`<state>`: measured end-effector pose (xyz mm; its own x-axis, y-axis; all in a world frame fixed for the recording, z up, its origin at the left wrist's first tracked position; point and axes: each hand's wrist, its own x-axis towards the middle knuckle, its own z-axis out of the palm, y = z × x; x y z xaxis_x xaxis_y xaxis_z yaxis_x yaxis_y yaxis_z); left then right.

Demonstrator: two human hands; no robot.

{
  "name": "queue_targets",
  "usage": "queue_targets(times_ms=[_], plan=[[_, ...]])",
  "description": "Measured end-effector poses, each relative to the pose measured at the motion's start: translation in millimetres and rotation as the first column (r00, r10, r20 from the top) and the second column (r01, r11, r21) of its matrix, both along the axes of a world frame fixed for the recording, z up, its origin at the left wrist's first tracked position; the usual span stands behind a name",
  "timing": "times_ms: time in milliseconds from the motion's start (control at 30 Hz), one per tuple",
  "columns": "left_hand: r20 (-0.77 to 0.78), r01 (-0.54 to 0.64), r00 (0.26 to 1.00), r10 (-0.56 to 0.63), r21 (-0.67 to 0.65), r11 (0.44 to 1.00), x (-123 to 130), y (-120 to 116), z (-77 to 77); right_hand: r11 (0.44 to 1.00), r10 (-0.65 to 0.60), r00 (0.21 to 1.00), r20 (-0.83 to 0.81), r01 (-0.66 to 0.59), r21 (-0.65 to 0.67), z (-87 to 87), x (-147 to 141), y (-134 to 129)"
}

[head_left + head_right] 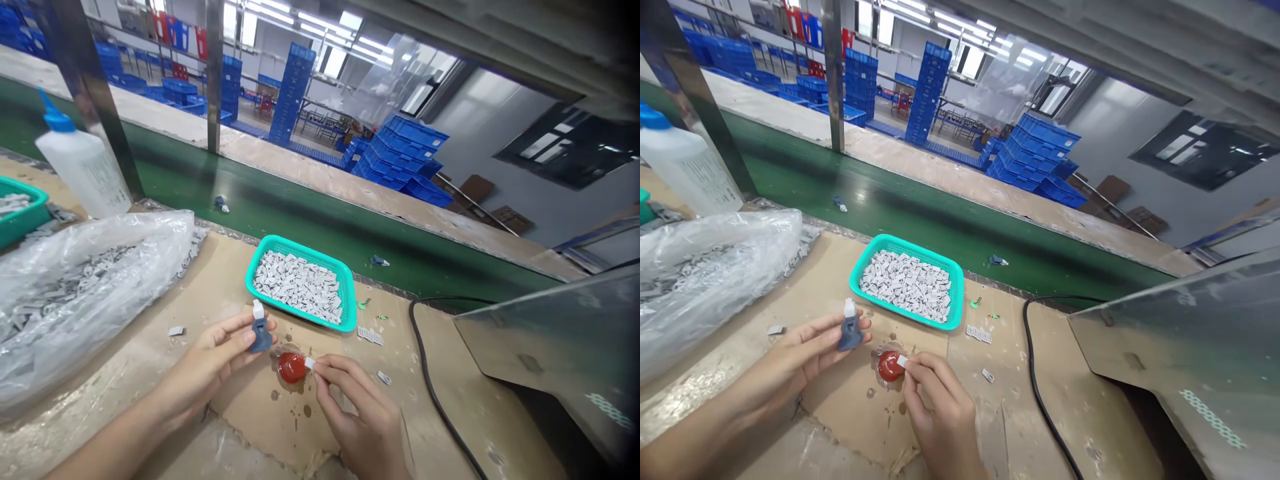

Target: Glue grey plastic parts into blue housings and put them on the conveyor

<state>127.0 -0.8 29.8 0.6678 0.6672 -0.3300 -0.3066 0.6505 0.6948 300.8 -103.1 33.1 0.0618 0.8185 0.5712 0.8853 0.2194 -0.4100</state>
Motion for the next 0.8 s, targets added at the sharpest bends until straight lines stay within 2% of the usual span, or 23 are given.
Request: queue_targets(times_ms=[100,200,300,433,533,633,700,800], plan=[[0.087,0.009,0.996,-0.002,-0.077,0.997,1.1,-3.4,1.5,0.999,0.016,1.000,0.026,-0.017,0.036,-0.2,2.3,-0.2],[0.127,-0.003,0.992,0.016,-0.101,0.995,0.8,-5.0,-0.2,0.999,0.029,0.997,0.066,-0.030,0.014,-2.1,6.5,-3.1],[0.071,-0.006,0.997,0.013,-0.105,0.995,-0.3,-4.4,-2.2,1.000,0.024,0.997,0.071,-0.022,-0.020,-5.0,11.0,-4.8],[-0.009,-0.032,0.999,0.031,-0.043,0.999,-0.5,-5.2,-1.4,1.000,-0.019,1.000,-0.010,0.019,-0.001,-5.4,13.0,-3.0],[-0.031,-0.040,0.999,0.040,-0.013,0.999,0.9,-7.7,1.7,0.998,-0.061,0.987,-0.150,0.057,-0.025,0.6,9.8,0.5],[-0.031,-0.017,0.999,0.016,-0.038,0.999,2.3,-10.8,4.7,0.989,-0.146,0.895,-0.422,0.117,-0.095,12.4,-1.0,6.5],[-0.047,-0.014,0.999,0.013,-0.025,1.000,2.7,-12.9,4.9,0.993,-0.115,0.796,-0.594,0.069,-0.100,20.0,-12.5,11.7],[-0.065,-0.030,0.997,0.032,0.037,0.999,2.7,-14.9,2.3,0.995,-0.035,0.715,-0.698,-0.039,-0.090,25.0,-30.4,19.3]])
